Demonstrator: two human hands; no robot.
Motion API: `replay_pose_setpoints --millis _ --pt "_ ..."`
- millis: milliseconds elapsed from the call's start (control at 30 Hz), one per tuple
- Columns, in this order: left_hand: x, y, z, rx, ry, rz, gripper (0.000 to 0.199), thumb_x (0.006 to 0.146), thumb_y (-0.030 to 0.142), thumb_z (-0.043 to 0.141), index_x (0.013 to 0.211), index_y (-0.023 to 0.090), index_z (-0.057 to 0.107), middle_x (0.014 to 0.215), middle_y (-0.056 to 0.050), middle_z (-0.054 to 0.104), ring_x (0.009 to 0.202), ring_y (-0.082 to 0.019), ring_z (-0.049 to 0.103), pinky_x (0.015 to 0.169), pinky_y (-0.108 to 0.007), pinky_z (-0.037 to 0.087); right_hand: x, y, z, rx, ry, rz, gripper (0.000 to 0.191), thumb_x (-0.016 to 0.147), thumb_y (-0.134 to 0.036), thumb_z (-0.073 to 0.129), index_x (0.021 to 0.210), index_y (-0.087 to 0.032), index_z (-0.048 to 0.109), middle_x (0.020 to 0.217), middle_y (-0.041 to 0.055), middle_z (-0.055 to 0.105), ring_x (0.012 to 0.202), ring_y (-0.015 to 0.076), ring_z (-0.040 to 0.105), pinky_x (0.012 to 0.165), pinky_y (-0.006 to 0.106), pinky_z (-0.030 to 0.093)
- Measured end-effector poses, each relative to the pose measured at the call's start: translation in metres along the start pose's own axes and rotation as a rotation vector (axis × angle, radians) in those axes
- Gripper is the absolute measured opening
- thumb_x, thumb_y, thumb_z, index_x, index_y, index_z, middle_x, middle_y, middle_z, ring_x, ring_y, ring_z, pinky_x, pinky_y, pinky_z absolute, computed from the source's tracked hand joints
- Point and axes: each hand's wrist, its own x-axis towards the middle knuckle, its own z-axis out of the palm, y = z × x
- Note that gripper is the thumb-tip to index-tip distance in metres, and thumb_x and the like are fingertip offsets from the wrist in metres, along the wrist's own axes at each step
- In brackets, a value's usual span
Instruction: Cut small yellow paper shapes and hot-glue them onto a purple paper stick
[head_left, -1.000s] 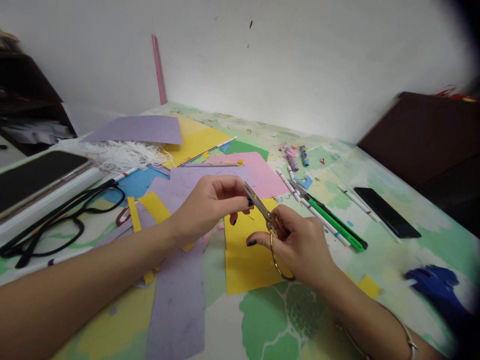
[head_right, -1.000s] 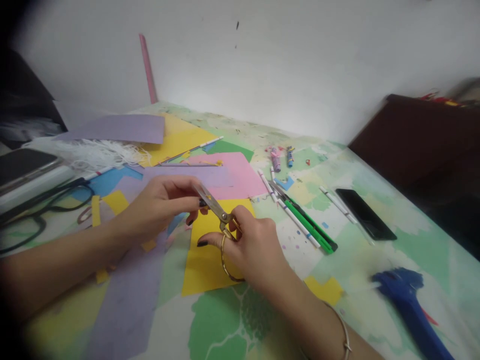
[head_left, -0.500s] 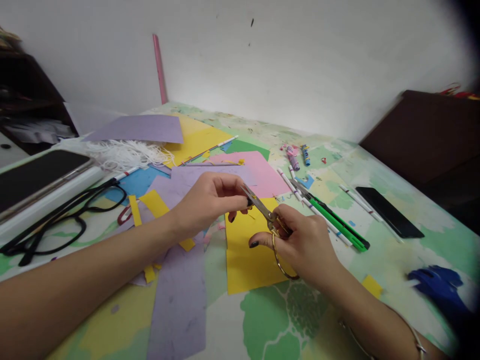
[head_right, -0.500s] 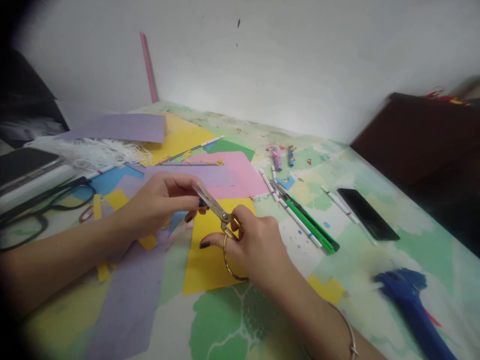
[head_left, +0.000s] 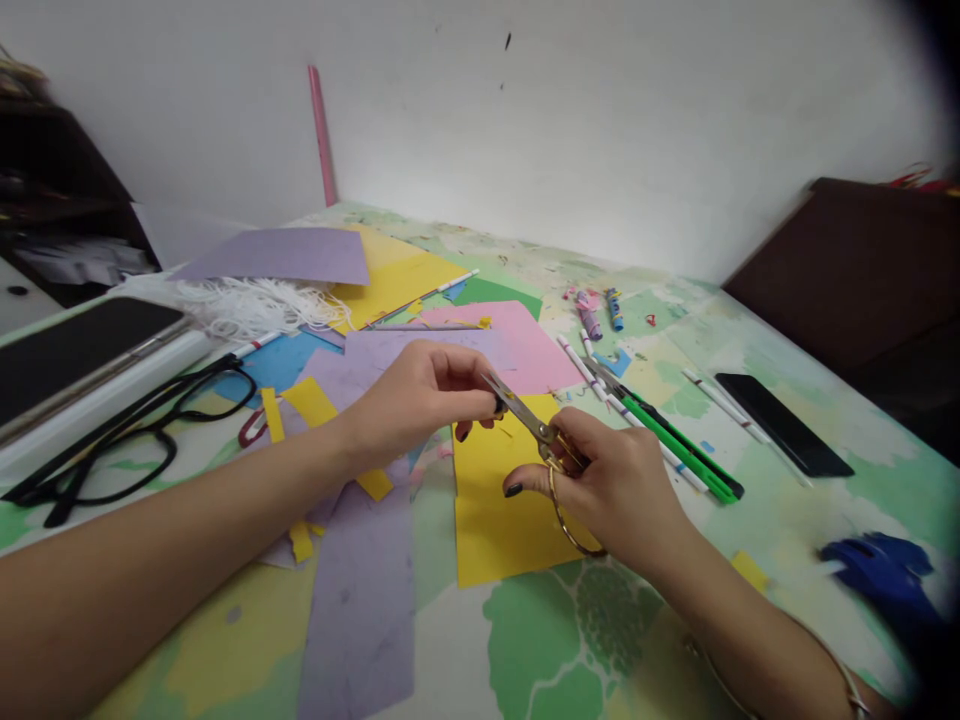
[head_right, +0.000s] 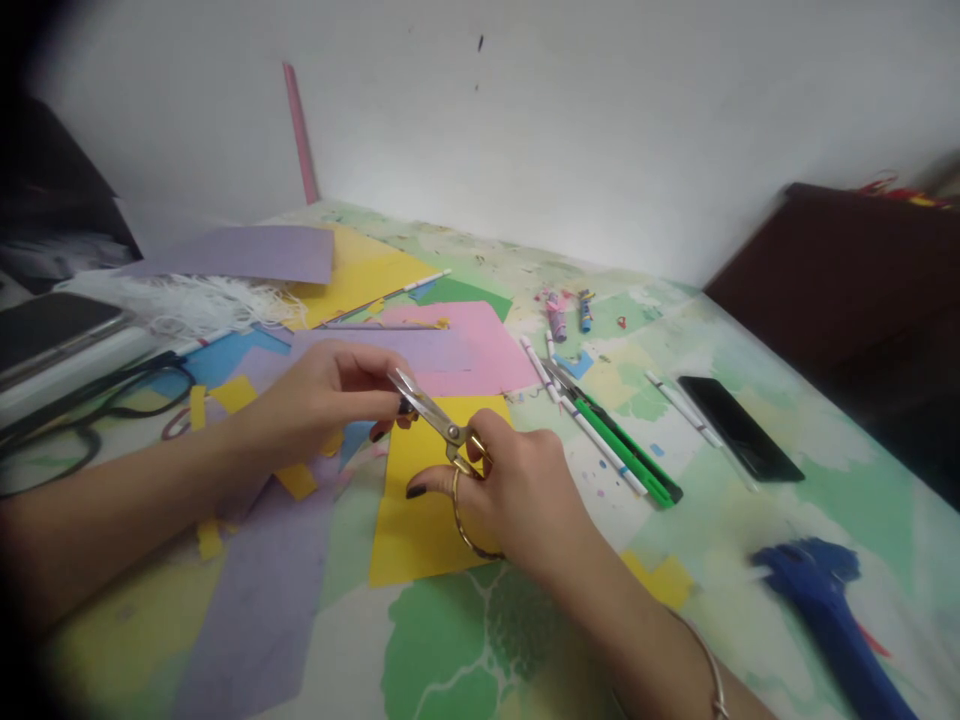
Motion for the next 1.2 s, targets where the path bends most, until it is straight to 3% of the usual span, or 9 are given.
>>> replay_pose_setpoints --millis 200,400,700,800,900,1000,1100,1200 --pt "0.002 -0.001 -0.001 -0.018 -0.010 -0.007 0.009 0.068 0.010 0.064 0.064 0.016 0.069 0.059 0.000 0.064 0.055 -0.010 0.055 0.050 -0.021 0.044 0.001 0.002 -0.002 -0.004 0.001 0.029 0.055 0.076 -0.071 0.055 0.057 -0.021 0.042 0.041 -0.0074 0.036 0.039 0.0071 0.027 0.041 0.023 0.020" --pt "0.003 -0.005 -0.001 -0.071 0.080 -0.055 0.006 0.073 0.015 0.067 0.072 0.018 0.072 0.055 0.001 0.063 0.053 -0.009 0.057 0.048 -0.018 0.042 0.005 0.007 -0.001 0.108 0.002 0.225 0.055 0.074 -0.068 0.060 0.056 -0.020 0.040 0.043 -0.0077 0.034 0.042 0.0075 0.030 0.042 0.023 0.020" --pt "0.003 -0.010 -0.001 -0.403 0.066 -0.188 0.006 0.074 0.020 0.073 0.077 0.015 0.073 0.073 -0.004 0.075 0.070 -0.014 0.070 0.067 -0.021 0.055 0.002 0.010 0.003 0.254 -0.049 0.348 0.048 0.073 -0.061 0.065 0.060 -0.020 0.045 0.046 -0.0075 0.035 0.044 0.0078 0.030 0.044 0.023 0.023" --pt "0.003 -0.009 -0.001 -0.527 0.014 -0.176 0.007 0.074 0.013 0.068 0.079 0.014 0.073 0.079 -0.006 0.077 0.080 -0.016 0.072 0.076 -0.022 0.055 0.002 0.010 0.004 0.275 -0.045 0.343 0.047 0.074 -0.061 0.065 0.061 -0.020 0.047 0.047 -0.0077 0.035 0.044 0.0075 0.029 0.043 0.022 0.022" --pt "0.002 -0.007 0.000 -0.650 0.013 -0.167 0.015 0.078 0.019 0.061 0.076 0.011 0.073 0.078 -0.009 0.076 0.081 -0.021 0.073 0.082 -0.029 0.056 0.003 0.009 0.003 0.273 -0.022 0.333 0.046 0.072 -0.060 0.067 0.061 -0.019 0.048 0.047 -0.0076 0.036 0.044 0.0073 0.029 0.043 0.022 0.022" --pt "0.001 -0.007 0.001 -0.638 0.073 -0.142 0.020 0.082 0.025 0.060 0.075 0.012 0.073 0.076 -0.008 0.076 0.078 -0.021 0.073 0.080 -0.030 0.056 0.003 0.008 0.003 0.281 -0.010 0.337 0.045 0.072 -0.059 0.068 0.061 -0.019 0.049 0.046 -0.0076 0.036 0.045 0.0073 0.030 0.042 0.022 0.021" --pt "0.000 -0.007 0.003 -0.573 0.072 -0.115 0.006 0.079 0.014 0.066 0.080 0.013 0.073 0.078 -0.005 0.077 0.079 -0.017 0.073 0.078 -0.023 0.056 0.002 0.007 0.003 0.295 0.001 0.348 0.043 0.071 -0.056 0.070 0.061 -0.019 0.049 0.046 -0.0079 0.036 0.045 0.0071 0.029 0.042 0.021 0.021" --pt "-0.002 -0.005 0.005 -0.543 0.062 -0.097 0.007 0.080 0.012 0.067 0.085 0.013 0.072 0.079 -0.006 0.077 0.081 -0.016 0.073 0.078 -0.021 0.056 0.001 0.006 0.003 0.305 0.022 0.351 0.042 0.071 -0.052 0.072 0.061 -0.019 0.048 0.046 -0.0086 0.033 0.045 0.0067 0.027 0.041 0.021 0.021"
